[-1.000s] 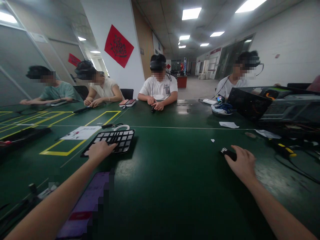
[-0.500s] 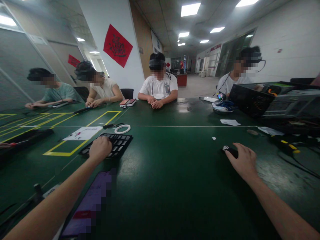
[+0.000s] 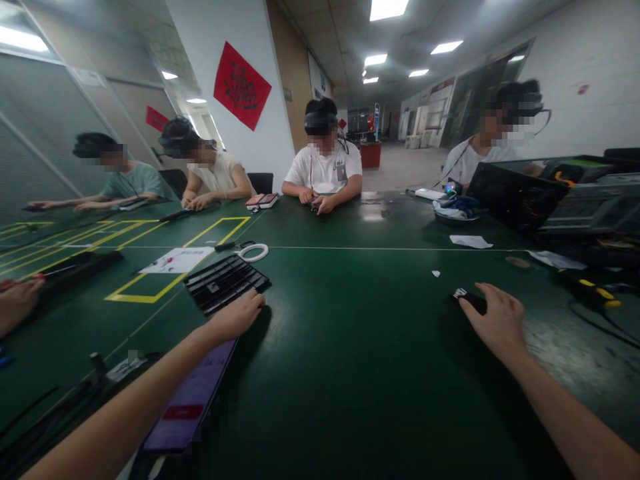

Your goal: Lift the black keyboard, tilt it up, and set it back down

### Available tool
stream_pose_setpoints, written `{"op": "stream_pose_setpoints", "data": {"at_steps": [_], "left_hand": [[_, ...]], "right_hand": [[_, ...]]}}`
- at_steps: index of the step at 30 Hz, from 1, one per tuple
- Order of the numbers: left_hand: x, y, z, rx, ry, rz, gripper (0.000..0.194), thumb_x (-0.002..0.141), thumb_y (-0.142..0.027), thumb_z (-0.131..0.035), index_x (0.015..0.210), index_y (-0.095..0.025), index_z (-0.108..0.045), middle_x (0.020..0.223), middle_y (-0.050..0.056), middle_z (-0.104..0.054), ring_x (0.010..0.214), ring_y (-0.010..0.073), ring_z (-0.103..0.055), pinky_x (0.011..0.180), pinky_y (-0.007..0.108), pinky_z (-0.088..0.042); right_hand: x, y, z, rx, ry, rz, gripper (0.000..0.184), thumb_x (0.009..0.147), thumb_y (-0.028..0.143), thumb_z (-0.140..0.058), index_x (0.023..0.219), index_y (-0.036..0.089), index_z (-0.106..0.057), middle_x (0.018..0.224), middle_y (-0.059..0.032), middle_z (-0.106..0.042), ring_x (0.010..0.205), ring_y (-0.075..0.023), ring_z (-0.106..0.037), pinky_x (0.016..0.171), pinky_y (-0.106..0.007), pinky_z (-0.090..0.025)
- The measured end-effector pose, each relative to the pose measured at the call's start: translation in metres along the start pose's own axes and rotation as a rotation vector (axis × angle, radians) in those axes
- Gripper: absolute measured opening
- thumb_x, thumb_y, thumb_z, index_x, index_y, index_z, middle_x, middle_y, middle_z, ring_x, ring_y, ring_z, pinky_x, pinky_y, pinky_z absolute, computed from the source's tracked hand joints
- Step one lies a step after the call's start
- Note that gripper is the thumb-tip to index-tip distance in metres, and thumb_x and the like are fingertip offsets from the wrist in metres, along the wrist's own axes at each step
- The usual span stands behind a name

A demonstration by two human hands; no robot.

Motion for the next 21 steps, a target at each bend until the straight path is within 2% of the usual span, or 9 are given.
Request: {"op": "stream_pose_setpoints", "data": {"at_steps": [7, 12, 14, 17, 19, 21], "left_hand": [[-0.006, 0.003, 0.0, -0.056, -0.025, -0.007, 0.032, 0.08, -0.015, -0.037, 0.103, -0.015, -0.06, 0.105, 0.013, -0.057, 0.097, 0.0229, -0.056, 0.089, 0.035, -0.042], [-0.005, 0.009, -0.001, -0.114, -0.035, 0.034, 0.027, 0.079, -0.015, -0.039, 0.092, -0.015, -0.063, 0.095, 0.012, -0.061, 0.091, 0.023, -0.058, 0.086, 0.034, -0.044], [-0.004, 0.008, 0.0, -0.206, -0.067, 0.062, 0.022, 0.075, -0.015, -0.044, 0.086, -0.015, -0.063, 0.088, 0.009, -0.062, 0.087, 0.022, -0.058, 0.083, 0.034, -0.044], [-0.004, 0.011, 0.008, -0.588, -0.143, 0.207, 0.017, 0.068, -0.013, -0.053, 0.082, -0.015, -0.061, 0.076, 0.004, -0.059, 0.074, 0.0177, -0.057, 0.072, 0.029, -0.046], [-0.009, 0.019, 0.02, -0.992, -0.256, 0.358, 0.016, 0.068, -0.011, -0.054, 0.084, -0.014, -0.057, 0.073, 0.002, -0.056, 0.067, 0.0139, -0.054, 0.063, 0.025, -0.046], [-0.017, 0.031, 0.033, -1.376, -0.394, 0.495, 0.015, 0.072, -0.006, -0.049, 0.085, -0.013, -0.053, 0.071, 0.001, -0.055, 0.063, 0.0104, -0.052, 0.057, 0.02, -0.044]], "right_hand": [[0.002, -0.001, -0.002, -0.011, -0.021, 0.03, 0.062, 0.077, 0.052, -0.038, 0.118, 0.008, -0.053, 0.124, -0.0193, -0.054, 0.12, -0.0344, -0.044, 0.102, -0.051, -0.031], [0.003, -0.004, -0.004, -0.016, -0.017, 0.038, 0.065, 0.077, 0.054, -0.036, 0.119, 0.007, -0.052, 0.126, -0.0192, -0.054, 0.121, -0.0341, -0.044, 0.103, -0.051, -0.031], [0.003, -0.005, -0.005, -0.018, -0.003, 0.029, 0.067, 0.077, 0.054, -0.035, 0.12, 0.007, -0.053, 0.126, -0.0195, -0.053, 0.121, -0.0346, -0.044, 0.102, -0.051, -0.031], [0.003, -0.005, -0.005, -0.019, 0.006, 0.023, 0.067, 0.076, 0.054, -0.035, 0.119, 0.006, -0.053, 0.126, -0.0195, -0.053, 0.12, -0.0353, -0.044, 0.102, -0.051, -0.031], [0.003, -0.005, -0.005, -0.019, 0.006, 0.023, 0.067, 0.076, 0.055, -0.035, 0.119, 0.007, -0.054, 0.126, -0.0192, -0.053, 0.12, -0.0357, -0.043, 0.101, -0.052, -0.032], [0.003, -0.005, -0.005, -0.019, 0.008, 0.029, 0.068, 0.076, 0.055, -0.035, 0.12, 0.006, -0.053, 0.126, -0.0192, -0.053, 0.121, -0.0356, -0.043, 0.101, -0.051, -0.032]]}}
Point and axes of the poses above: each hand's wrist, its own x-axis towards the middle knuckle, its own z-axis out of the back of the hand, y = z × x, the point moved 6 cm from there along x, towards the middle knuckle
